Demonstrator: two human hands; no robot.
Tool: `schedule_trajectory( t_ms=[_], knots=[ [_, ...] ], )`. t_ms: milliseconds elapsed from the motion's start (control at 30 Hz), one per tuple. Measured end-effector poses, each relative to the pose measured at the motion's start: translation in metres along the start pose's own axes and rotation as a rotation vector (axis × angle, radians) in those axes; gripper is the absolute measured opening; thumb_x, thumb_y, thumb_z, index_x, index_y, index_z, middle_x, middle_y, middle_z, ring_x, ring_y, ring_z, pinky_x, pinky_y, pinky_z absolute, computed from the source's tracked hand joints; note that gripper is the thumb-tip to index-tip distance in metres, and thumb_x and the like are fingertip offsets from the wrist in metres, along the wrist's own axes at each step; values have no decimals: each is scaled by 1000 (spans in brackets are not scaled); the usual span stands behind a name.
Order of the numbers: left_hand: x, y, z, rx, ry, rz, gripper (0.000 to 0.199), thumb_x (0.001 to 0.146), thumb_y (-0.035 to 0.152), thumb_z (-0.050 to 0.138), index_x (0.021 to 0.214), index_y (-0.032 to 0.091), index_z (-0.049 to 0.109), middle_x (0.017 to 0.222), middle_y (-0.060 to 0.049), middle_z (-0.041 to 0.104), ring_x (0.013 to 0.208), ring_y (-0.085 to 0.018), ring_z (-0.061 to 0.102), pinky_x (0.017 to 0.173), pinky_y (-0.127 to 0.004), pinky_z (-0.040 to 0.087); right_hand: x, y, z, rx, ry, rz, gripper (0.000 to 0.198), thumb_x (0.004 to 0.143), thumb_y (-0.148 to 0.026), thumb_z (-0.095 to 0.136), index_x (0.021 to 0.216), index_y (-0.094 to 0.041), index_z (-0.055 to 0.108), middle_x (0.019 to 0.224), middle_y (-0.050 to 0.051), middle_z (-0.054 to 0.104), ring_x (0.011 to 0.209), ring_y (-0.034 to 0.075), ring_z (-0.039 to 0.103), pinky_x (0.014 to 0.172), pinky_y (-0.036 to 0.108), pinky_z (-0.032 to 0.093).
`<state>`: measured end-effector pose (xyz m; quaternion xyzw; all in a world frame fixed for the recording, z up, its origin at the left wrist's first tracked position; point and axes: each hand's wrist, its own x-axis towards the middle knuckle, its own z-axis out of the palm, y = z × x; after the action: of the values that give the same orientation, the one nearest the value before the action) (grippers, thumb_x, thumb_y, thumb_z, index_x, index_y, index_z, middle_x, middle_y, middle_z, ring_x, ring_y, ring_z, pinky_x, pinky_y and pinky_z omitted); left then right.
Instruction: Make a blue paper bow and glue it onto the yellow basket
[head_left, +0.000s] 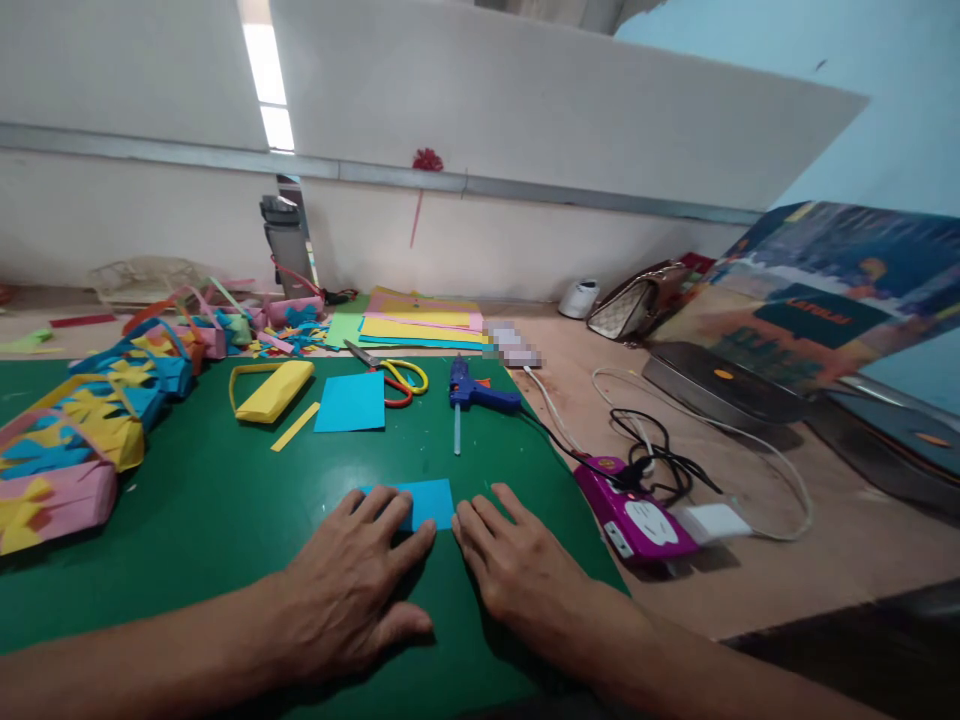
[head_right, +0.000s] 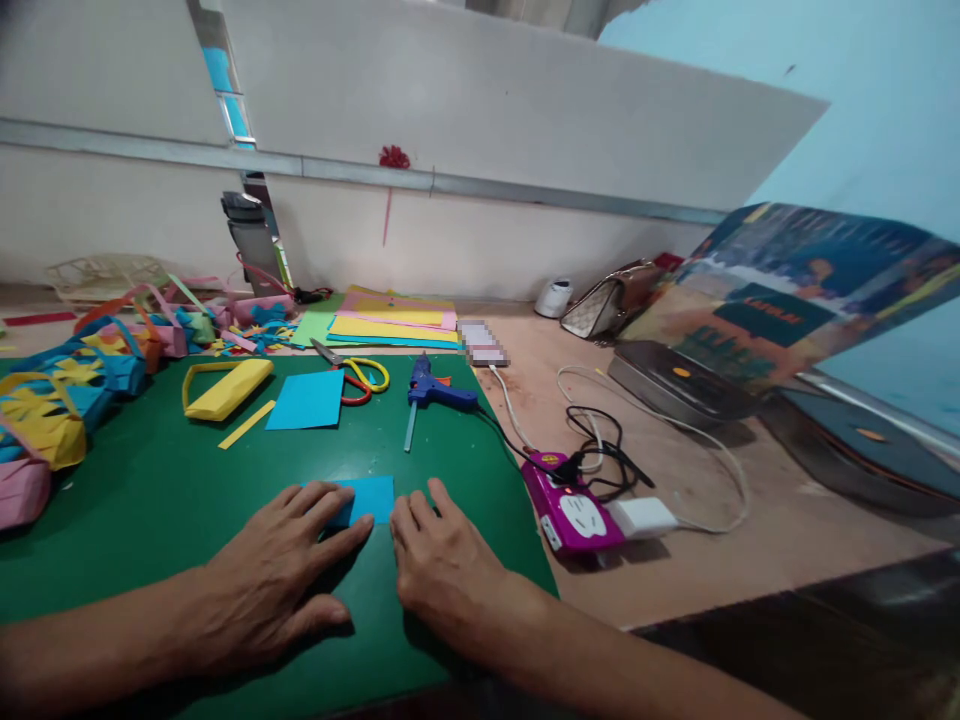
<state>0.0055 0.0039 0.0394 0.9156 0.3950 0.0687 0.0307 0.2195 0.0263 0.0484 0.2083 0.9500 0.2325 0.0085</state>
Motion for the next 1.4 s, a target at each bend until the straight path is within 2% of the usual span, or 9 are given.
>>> schedule_trajectory(
  t_ms=[167,367,533,633,700,833,1000,1167,1400],
  knots=[
    [-29,-19,8,66,73,-4,52,88,54,38,129,23,46,134,-12,49,121,-32,43,93,-52,40,-3,3,1,6,-6,-3,24,82,-11,53,102,-4,63,105,18,62,95,29,56,86,50,39],
    [-53,-34,13,104,207,-28,40,89,44,46,123,24,54,129,-7,57,120,-27,47,97,-45,41,-3,4,0,19,7,-10,24,82,-12,54,104,-4,62,101,17,63,91,28,57,85,49,40],
    [-58,-44,9,115,206,77,36,88,38,50,120,24,56,123,-6,61,115,-25,52,92,-39,46,1,5,-8,-2,-3,11,21,80,-11,55,98,-6,64,92,14,64,86,27,57,86,50,39],
    [-53,-44,8,106,259,59,26,88,35,48,107,21,62,120,-8,61,116,-26,50,98,-42,41,9,5,-16,-23,12,43,14,82,-10,51,82,-11,65,82,11,63,82,27,56,92,53,34],
    [-45,-41,7,81,267,78,24,90,32,45,102,19,61,114,-9,63,111,-23,52,100,-43,38,16,5,-19,1,21,14,15,84,-10,48,83,-12,63,82,10,62,81,25,55,93,52,33],
    [-27,-35,1,13,163,160,36,91,38,42,119,18,50,109,-11,62,97,-22,55,90,-40,43,27,6,-13,130,-31,-87,19,85,-13,49,100,-9,59,86,9,60,79,24,54,84,45,39],
    [-18,-36,-5,-65,48,156,34,91,41,40,115,20,53,106,-10,57,94,-23,50,85,-39,43,29,11,-5,210,-47,-136,34,86,-18,48,119,-9,51,92,11,60,84,26,54,78,43,39],
    [-17,-40,-3,-82,38,179,42,90,46,39,122,22,49,103,-8,56,89,-22,48,83,-37,40,29,14,-7,243,-50,-127,36,86,-17,49,121,-11,50,92,11,60,84,25,52,78,42,37],
    [-15,-40,-6,-43,1,190,40,90,47,39,121,23,50,103,-7,56,86,-21,47,78,-36,38,29,19,-8,261,-90,-145,36,84,-18,52,120,-13,51,96,11,59,86,24,51,78,40,37]
  ],
)
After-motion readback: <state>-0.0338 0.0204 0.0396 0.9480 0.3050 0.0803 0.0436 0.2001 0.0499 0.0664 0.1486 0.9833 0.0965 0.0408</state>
